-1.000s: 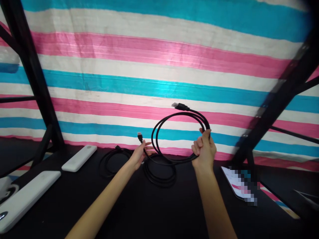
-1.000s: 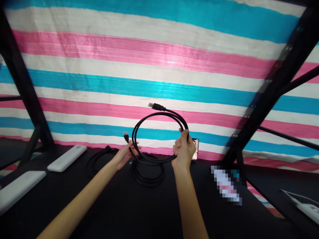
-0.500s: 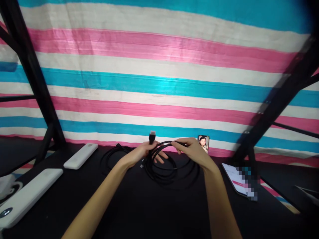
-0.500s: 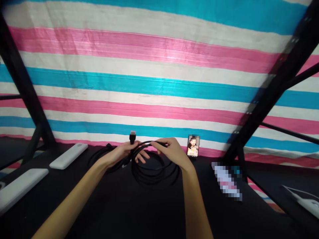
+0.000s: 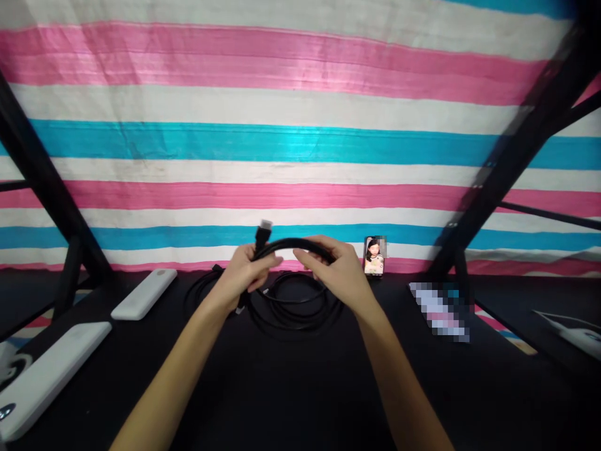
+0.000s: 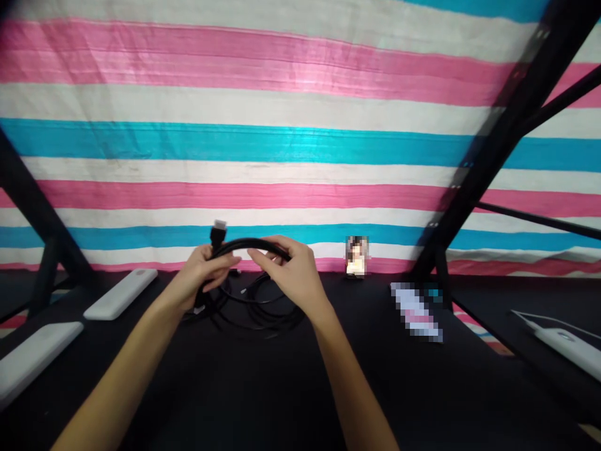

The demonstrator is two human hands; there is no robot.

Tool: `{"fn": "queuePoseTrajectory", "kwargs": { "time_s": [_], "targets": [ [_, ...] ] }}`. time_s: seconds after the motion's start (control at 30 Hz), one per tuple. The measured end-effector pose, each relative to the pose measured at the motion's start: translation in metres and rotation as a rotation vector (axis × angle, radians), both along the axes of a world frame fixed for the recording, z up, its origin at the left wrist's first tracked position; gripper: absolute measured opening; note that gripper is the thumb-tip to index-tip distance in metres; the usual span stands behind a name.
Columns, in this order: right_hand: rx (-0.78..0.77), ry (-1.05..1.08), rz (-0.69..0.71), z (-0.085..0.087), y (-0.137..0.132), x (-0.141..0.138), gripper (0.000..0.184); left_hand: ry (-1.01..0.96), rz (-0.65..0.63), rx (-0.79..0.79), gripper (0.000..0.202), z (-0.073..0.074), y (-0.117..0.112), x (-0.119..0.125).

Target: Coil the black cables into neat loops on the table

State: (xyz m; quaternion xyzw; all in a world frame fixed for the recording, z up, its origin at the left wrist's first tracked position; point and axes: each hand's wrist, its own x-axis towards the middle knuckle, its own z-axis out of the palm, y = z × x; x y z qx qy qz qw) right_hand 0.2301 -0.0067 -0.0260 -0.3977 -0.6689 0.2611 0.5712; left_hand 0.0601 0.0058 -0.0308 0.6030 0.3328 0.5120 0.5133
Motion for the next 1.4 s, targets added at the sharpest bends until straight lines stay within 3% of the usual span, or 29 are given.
{"fn": "queuePoseTrajectory", "kwargs": {
  "time_s": [0.1,0.23,0.3,0.4,0.47,0.63,0.73,0.87,0.97,1.13,1.2,1.3,1.4],
  "targets": [
    [-0.139,0.231,0.091,-0.004,0.003,-0.007,0.021,-0.307,0.102,-0.021,0.037,0.006,0.002,-0.005],
    [-0.286,0.693,0.150,-0.007,0.006,-0.015,0.049,-0.569,0.142,-0.120,0.044,0.005,0.002,0.001],
    [-0.303,0.827,0.156,-0.005,0.005,-0.016,0.050,-0.586,0.091,-0.165,0.046,0.002,0.002,0.007],
    [-0.258,0.950,0.128,-0.001,0.004,-0.010,0.048,-0.554,-0.124,-0.231,0.048,0.000,0.001,0.012],
    [-0.229,1.004,0.113,-0.001,0.004,-0.007,0.047,-0.556,-0.184,-0.236,0.049,0.000,0.000,0.014],
    [-0.238,1.038,0.271,-0.011,0.002,-0.026,0.041,-0.759,0.121,-0.166,0.047,0.002,-0.003,0.014],
    [-0.227,0.983,0.320,-0.018,-0.002,-0.046,0.034,-0.953,0.166,-0.233,0.046,0.002,-0.003,0.017],
    [-0.150,0.720,0.155,-0.024,0.000,-0.052,0.034,-1.105,0.097,-0.414,0.045,-0.001,-0.001,0.018],
    [-0.145,0.563,0.072,-0.027,0.006,-0.046,0.032,-1.146,-0.030,-0.451,0.045,-0.002,0.000,0.016],
    [-0.164,0.905,0.087,-0.025,0.007,-0.046,0.043,-1.237,-0.395,-0.474,0.046,-0.005,-0.007,0.018],
    [-0.156,0.996,0.122,-0.023,0.004,-0.046,0.044,-1.236,-0.483,-0.513,0.043,-0.009,-0.010,0.025],
    [-0.046,0.995,0.111,-0.023,0.004,-0.042,0.048,-1.177,-0.505,-0.608,0.037,-0.018,-0.007,0.034],
    [0.075,0.755,0.105,-0.028,0.008,-0.032,0.051,-1.121,-0.384,-0.689,0.037,-0.026,0.002,0.038]
  ]
}}
